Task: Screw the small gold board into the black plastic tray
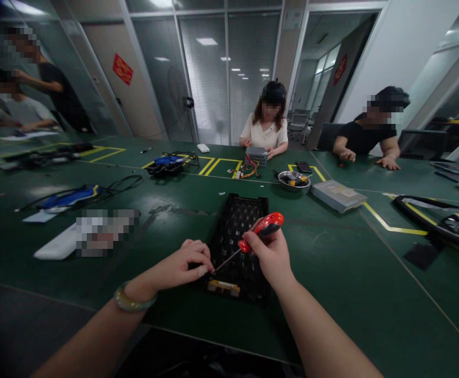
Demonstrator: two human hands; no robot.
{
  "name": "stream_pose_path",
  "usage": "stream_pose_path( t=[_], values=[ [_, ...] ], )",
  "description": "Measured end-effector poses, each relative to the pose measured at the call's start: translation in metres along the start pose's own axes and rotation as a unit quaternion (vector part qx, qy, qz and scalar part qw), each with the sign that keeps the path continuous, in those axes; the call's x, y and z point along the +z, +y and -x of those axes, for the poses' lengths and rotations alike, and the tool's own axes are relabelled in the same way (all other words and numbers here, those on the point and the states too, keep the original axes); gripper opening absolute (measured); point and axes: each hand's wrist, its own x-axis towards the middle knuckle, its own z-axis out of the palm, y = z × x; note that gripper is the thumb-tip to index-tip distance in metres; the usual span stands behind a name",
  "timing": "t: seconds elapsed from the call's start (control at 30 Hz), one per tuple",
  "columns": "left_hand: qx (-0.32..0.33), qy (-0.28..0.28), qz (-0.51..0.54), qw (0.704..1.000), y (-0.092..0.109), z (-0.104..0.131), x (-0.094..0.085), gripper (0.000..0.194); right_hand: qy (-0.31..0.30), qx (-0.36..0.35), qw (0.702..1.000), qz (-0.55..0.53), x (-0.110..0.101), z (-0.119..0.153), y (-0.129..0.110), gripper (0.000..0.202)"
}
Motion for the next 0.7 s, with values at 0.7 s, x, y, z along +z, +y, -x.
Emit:
stream_pose_path(
  t=[0.7],
  values=[
    [-0.02, -0.043, -0.048, 0.998, 0.006, -0.057, -0.044, 0.017, 0.169, -0.033, 0.983, -0.069, -0.02, -0.027, 0.012, 0.035]
  ],
)
